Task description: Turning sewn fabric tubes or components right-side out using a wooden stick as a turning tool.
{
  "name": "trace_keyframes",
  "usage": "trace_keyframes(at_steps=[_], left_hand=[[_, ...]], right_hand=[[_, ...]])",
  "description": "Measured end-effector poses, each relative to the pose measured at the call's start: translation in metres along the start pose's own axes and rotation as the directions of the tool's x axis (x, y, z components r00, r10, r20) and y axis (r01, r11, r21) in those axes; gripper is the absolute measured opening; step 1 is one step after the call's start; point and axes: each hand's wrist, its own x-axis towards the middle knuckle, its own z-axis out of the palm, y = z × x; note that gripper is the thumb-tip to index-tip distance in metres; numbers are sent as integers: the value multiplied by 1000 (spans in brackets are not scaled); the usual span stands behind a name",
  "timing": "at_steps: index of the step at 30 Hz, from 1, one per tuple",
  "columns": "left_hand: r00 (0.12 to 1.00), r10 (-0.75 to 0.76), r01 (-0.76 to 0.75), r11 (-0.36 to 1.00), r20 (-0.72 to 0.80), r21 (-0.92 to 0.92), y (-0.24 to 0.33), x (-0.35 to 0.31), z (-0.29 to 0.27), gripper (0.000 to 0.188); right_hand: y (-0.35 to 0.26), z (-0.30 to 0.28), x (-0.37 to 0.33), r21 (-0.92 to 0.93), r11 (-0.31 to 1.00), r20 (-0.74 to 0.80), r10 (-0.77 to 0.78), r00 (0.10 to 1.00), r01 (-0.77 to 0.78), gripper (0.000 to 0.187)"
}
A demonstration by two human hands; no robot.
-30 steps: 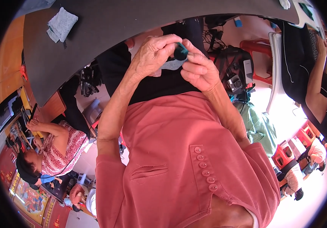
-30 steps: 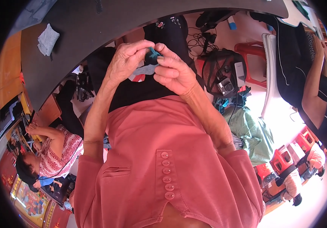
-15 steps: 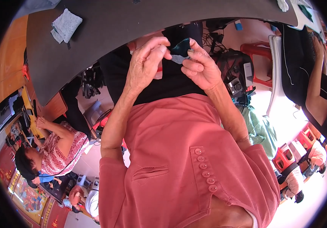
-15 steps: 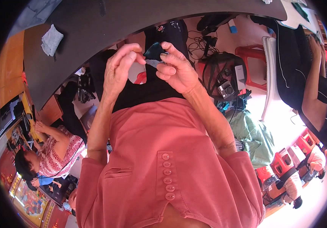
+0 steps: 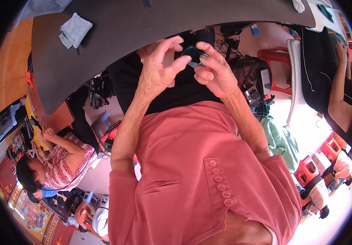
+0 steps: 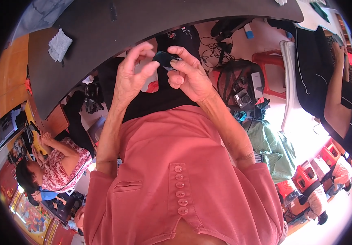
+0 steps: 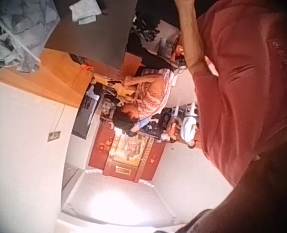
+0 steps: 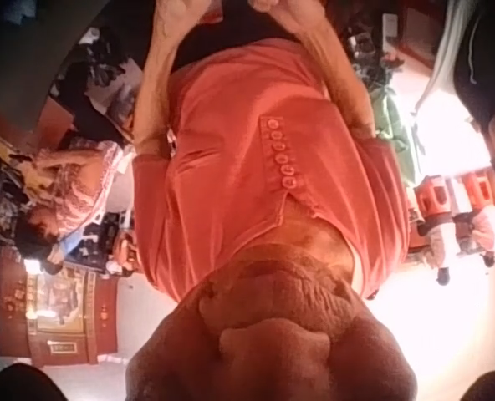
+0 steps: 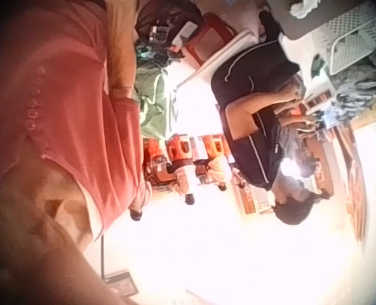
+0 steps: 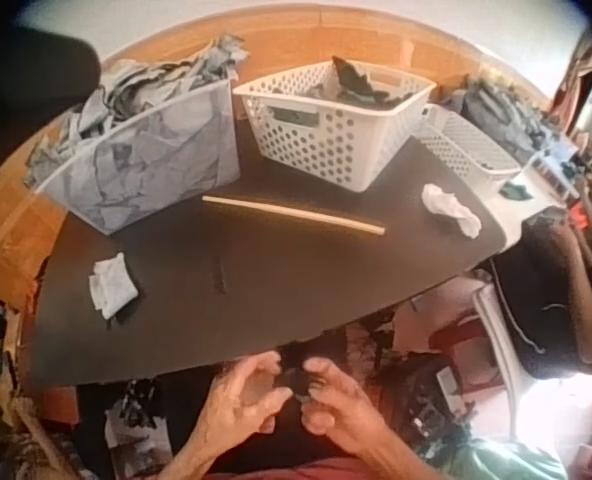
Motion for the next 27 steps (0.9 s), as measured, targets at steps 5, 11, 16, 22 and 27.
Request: trace_keyframes(at_steps=[5, 11, 16, 22, 27], left_hand=[[993, 63, -62, 998, 96, -16, -4, 7, -3, 17], [932, -351, 357, 845, 91, -399, -36, 2, -21, 27], [888, -336, 380, 921, 314, -89, 3, -7, -13, 28], [993, 50, -65, 987, 103, 148, -8, 2, -12, 28], [960, 179, -231, 942, 218, 243, -17, -3, -21, 30]], right_hand=[[1, 5, 1, -189, 982, 42, -24, 999, 32, 29], [1, 1, 2, -398, 916, -2, -46, 999, 41, 37], [-2, 23, 6, -755, 647, 11, -151, 988, 107, 55], [-13, 19, 2, -241, 970, 161, 33, 986, 7, 64], [-8, 13, -1, -364, 930, 139, 14, 990, 38, 66]])
